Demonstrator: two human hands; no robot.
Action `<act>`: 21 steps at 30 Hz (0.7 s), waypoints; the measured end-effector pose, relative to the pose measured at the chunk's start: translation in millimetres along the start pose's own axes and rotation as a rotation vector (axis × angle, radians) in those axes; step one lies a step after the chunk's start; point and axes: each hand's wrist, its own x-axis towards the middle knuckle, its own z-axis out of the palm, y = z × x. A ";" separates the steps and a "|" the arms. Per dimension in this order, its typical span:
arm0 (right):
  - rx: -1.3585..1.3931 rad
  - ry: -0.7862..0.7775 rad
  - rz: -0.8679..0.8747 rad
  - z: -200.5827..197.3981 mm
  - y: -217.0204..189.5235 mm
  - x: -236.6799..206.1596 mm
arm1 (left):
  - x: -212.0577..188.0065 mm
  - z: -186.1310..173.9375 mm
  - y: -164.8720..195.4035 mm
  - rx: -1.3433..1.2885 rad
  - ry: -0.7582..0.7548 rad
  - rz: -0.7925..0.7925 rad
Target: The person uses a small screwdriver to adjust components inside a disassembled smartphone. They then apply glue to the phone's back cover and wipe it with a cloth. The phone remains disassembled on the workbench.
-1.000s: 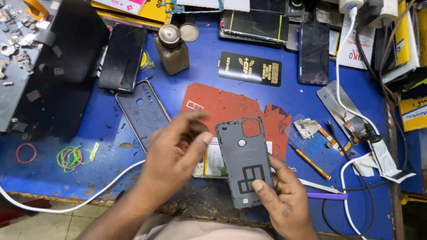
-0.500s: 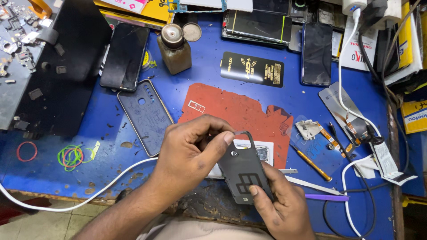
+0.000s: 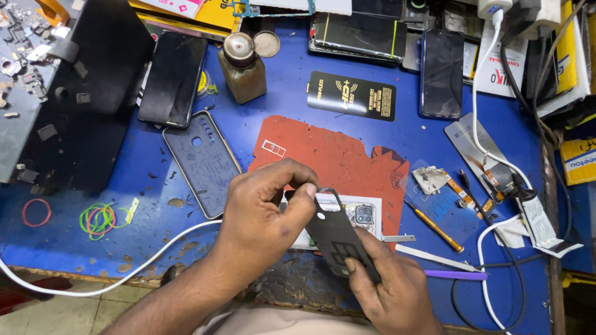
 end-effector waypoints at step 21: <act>-0.015 0.060 0.039 2.3 4.1 -2.7 | -3.7 2.2 -3.7 0.036 0.097 0.075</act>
